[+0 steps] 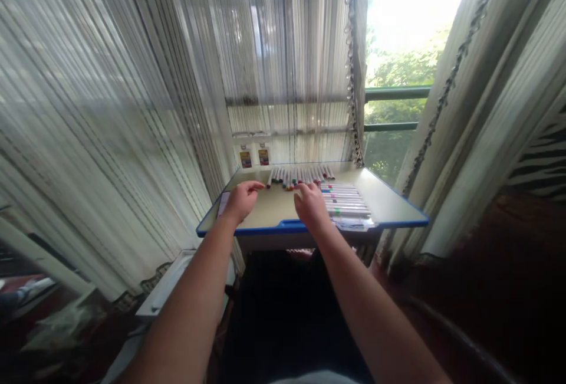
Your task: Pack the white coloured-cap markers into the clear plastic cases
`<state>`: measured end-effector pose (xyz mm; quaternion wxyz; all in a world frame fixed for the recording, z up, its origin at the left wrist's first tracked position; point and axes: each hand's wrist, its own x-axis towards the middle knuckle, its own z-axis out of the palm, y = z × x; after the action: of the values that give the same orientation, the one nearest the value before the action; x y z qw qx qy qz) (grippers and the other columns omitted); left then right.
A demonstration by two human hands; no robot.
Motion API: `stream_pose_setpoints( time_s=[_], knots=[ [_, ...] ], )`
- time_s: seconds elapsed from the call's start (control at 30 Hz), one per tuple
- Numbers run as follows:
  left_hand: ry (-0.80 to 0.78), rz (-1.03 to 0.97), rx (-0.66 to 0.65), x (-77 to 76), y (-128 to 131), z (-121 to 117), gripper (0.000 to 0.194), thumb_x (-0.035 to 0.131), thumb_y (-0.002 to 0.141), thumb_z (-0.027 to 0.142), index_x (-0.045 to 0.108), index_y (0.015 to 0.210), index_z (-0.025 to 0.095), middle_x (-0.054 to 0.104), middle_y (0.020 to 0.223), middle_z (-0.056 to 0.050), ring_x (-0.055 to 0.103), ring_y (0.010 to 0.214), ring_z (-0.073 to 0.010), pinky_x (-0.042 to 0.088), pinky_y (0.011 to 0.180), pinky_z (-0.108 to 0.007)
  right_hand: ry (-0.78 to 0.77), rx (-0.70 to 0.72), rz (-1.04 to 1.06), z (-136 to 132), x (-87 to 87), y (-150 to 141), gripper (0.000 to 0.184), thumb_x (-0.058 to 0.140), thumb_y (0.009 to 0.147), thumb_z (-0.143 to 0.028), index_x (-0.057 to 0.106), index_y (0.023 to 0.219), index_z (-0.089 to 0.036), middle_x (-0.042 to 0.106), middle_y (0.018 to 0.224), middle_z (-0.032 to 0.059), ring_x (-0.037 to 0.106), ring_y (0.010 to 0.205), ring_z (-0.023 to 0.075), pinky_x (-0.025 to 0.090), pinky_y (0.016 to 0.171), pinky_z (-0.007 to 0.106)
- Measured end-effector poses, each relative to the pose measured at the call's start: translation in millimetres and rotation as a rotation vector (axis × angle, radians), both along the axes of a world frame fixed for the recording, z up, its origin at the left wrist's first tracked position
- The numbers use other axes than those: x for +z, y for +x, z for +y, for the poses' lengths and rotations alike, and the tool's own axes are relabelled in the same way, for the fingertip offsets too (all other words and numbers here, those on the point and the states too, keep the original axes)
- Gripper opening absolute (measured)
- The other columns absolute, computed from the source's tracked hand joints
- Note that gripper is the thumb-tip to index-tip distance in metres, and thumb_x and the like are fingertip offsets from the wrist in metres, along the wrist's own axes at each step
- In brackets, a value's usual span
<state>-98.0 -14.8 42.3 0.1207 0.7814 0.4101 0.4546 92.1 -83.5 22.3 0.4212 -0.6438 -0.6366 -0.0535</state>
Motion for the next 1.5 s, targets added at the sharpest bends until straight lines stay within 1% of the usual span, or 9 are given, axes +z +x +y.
stream_pose_setpoints(
  time_s=[0.13, 0.27, 0.37, 0.47, 0.63, 0.8, 1.07, 1.3, 1.5],
  knots=[
    [-0.088, -0.25, -0.004, -27.5, -23.6, 0.7, 0.026, 0.049, 0.073, 0.02, 0.07, 0.087, 0.016, 0.071, 0.085, -0.005, 0.061, 0.068, -0.0131, 0.049, 0.063, -0.024, -0.049, -0.107, -0.168, 12.0, -20.9, -19.7, 0.027, 0.042, 0.088, -0.021, 0.063, 0.102, -0.017, 0.062, 0.104, 0.0128, 0.049, 0.1, 0.0259, 0.037, 0.085, 0.035],
    [-0.153, -0.236, -0.091, -45.8, -24.4, -5.8, 0.025, 0.048, 0.073, 0.018, 0.07, 0.084, 0.016, 0.069, 0.076, -0.004, 0.058, 0.062, -0.0112, 0.048, 0.057, -0.022, -0.051, -0.102, -0.214, 12.7, -34.9, -23.9, 0.026, 0.04, 0.089, -0.02, 0.065, 0.094, -0.018, 0.064, 0.102, 0.011, 0.052, 0.098, 0.0237, 0.035, 0.087, 0.034],
    [-0.094, -0.155, -0.149, -45.1, -16.5, -10.5, 0.026, 0.046, 0.071, 0.013, 0.07, 0.081, 0.017, 0.069, 0.078, -0.004, 0.06, 0.067, -0.012, 0.05, 0.062, -0.024, -0.067, -0.045, -0.238, 13.2, -38.6, -22.4, 0.027, 0.039, 0.088, -0.019, 0.065, 0.095, -0.02, 0.064, 0.105, 0.0091, 0.054, 0.096, 0.0216, 0.036, 0.088, 0.033],
    [-0.082, -0.069, -0.152, -38.0, -6.2, -12.4, 0.027, 0.047, 0.07, 0.009, 0.071, 0.078, 0.017, 0.07, 0.081, -0.005, 0.062, 0.072, -0.0136, 0.051, 0.067, -0.026, -0.063, -0.118, -0.229, 14.5, -38.4, -22.8, 0.027, 0.043, 0.086, -0.02, 0.065, 0.102, -0.019, 0.058, 0.121, 0.0112, 0.049, 0.11, 0.0258, 0.035, 0.091, 0.036],
    [-0.337, -0.206, -0.206, -26.6, 22.9, -10.0, 0.027, 0.051, 0.073, 0.017, 0.068, 0.094, 0.015, 0.071, 0.078, -0.004, 0.055, 0.052, -0.0095, 0.046, 0.049, -0.022, -0.15, -0.07, -0.265, 19.2, -35.9, -26.2, 0.026, 0.043, 0.085, -0.017, 0.066, 0.097, -0.015, 0.061, 0.108, 0.0143, 0.054, 0.098, 0.0246, 0.04, 0.086, 0.035],
    [-0.243, -0.387, 0.0, -31.9, 44.9, -8.3, 0.02, 0.05, 0.078, 0.021, 0.067, 0.086, 0.014, 0.069, 0.077, -0.006, 0.06, 0.063, -0.0129, 0.049, 0.059, -0.025, -0.076, 0.11, -0.249, 19.1, -35.7, -21.6, 0.029, 0.042, 0.084, -0.012, 0.068, 0.096, -0.018, 0.062, 0.104, 0.0098, 0.053, 0.101, 0.0209, 0.04, 0.089, 0.029],
    [0.098, 0.036, 0.31, -46.4, 37.4, -9.3, 0.019, 0.052, 0.079, 0.022, 0.068, 0.085, 0.015, 0.067, 0.089, -0.012, 0.061, 0.088, -0.0233, 0.046, 0.082, -0.036, -0.087, 0.097, -0.26, 20.2, -39.1, -20.1, 0.023, 0.047, 0.084, -0.018, 0.07, 0.086, -0.017, 0.065, 0.094, 0.0098, 0.053, 0.096, 0.0225, 0.04, 0.088, 0.03],
    [0.014, 0.203, 0.512, -45.1, 49.2, -15.1, 0.02, 0.052, 0.079, 0.027, 0.069, 0.08, 0.017, 0.065, 0.094, -0.011, 0.057, 0.095, -0.029, 0.035, 0.093, -0.049, -0.094, 0.101, -0.239, 21.1, -40.8, -18.1, 0.019, 0.051, 0.082, -0.019, 0.069, 0.087, -0.016, 0.065, 0.093, 0.01, 0.054, 0.098, 0.0212, 0.038, 0.089, 0.029],
    [0.052, 0.219, 0.484, -45.2, 52.5, -18.5, 0.02, 0.05, 0.081, 0.027, 0.068, 0.078, 0.019, 0.065, 0.094, -0.009, 0.055, 0.097, -0.0276, 0.027, 0.1, -0.054, -0.095, 0.104, -0.207, 21.6, -41.6, -17.7, 0.019, 0.052, 0.081, -0.02, 0.07, 0.087, -0.016, 0.065, 0.095, 0.0092, 0.054, 0.097, 0.0215, 0.038, 0.089, 0.028]
  ],
)
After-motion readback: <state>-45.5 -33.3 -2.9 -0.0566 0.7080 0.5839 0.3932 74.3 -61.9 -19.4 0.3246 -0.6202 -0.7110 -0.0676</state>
